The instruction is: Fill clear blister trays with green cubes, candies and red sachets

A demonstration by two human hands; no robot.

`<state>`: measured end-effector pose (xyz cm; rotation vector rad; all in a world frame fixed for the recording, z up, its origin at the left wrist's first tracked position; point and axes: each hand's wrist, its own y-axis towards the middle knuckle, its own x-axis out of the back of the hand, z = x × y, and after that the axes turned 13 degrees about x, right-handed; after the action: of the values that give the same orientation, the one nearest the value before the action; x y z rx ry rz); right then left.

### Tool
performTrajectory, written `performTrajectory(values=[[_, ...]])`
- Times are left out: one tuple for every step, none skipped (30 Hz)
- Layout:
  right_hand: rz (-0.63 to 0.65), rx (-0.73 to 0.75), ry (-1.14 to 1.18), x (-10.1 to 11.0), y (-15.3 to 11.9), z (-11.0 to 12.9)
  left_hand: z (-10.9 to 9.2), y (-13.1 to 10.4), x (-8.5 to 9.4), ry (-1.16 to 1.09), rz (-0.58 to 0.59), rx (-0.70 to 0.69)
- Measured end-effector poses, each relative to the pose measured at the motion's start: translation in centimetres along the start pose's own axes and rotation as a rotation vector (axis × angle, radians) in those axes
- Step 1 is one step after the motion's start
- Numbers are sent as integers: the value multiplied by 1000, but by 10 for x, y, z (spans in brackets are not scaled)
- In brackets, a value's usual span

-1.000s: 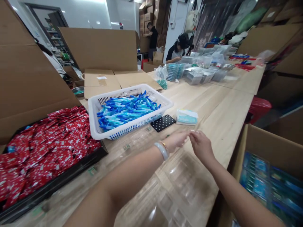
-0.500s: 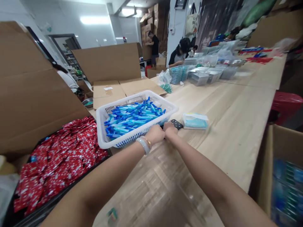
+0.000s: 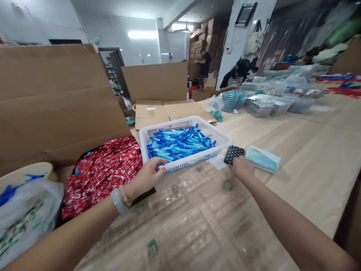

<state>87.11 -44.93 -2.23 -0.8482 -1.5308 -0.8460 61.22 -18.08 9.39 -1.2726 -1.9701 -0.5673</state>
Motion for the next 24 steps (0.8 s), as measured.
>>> performTrajectory(values=[[-4, 24, 8, 3, -8, -1, 11, -15, 14, -16, -9, 19], [3, 43, 26, 6, -18, -1, 22, -33, 29, -34, -25, 45], [24, 52, 48, 9, -30, -1, 32, -54, 45, -48, -41, 89], [55, 47, 75, 11, -43, -2, 43, -77, 61, -60, -80, 154], [92, 33, 102, 12, -57, -3, 53, -102, 77, -72, -134, 237], [121, 12, 121, 13, -71, -5, 64, -129, 94, -82, -181, 322], [134, -17, 127, 14, -85, -7, 74, -157, 109, -96, -226, 399], [128, -46, 121, 16, -98, -9, 83, -185, 123, -118, -260, 468], [105, -70, 109, 22, -110, -9, 92, -213, 136, -149, -279, 526], [69, -82, 99, 31, -121, -6, 99, -239, 147, -191, -291, 570], [26, -81, 104, 45, -130, 1, 105, -262, 155, -243, -290, 600], [-23, -61, 131, 64, -140, 14, 109, -282, 161, -297, -289, 620], [-75, -13, 178, 88, -150, 33, 111, -298, 163, -355, -276, 619], [-130, 52, 244, 115, -161, 58, 109, -308, 162, -421, -253, 602], [-215, 129, 304, 144, -175, 88, 105, -314, 157, -500, -217, 577], [-293, 233, 361, 171, -191, 122, 97, -315, 149, -593, -162, 544], [-352, 339, 417, 196, -210, 159, 86, -312, 138, -713, -96, 511], [-403, 434, 483, 216, -230, 196, 73, -306, 126, -854, 1, 484], [-447, 527, 553, 229, -251, 232, 59, -297, 114, -993, 112, 442], [-523, 612, 619, 236, -269, 263, 45, -287, 103, -1109, 210, 403], [-585, 719, 659, 235, -285, 289, 32, -277, 94, -1200, 263, 373], [-620, 840, 664, 228, -295, 307, 20, -268, 89, -1253, 307, 352], [-632, 942, 644, 217, -299, 317, 11, -260, 87, -1280, 351, 349], [-607, 1017, 607, 202, -295, 319, 6, -254, 89, -1302, 393, 343]])
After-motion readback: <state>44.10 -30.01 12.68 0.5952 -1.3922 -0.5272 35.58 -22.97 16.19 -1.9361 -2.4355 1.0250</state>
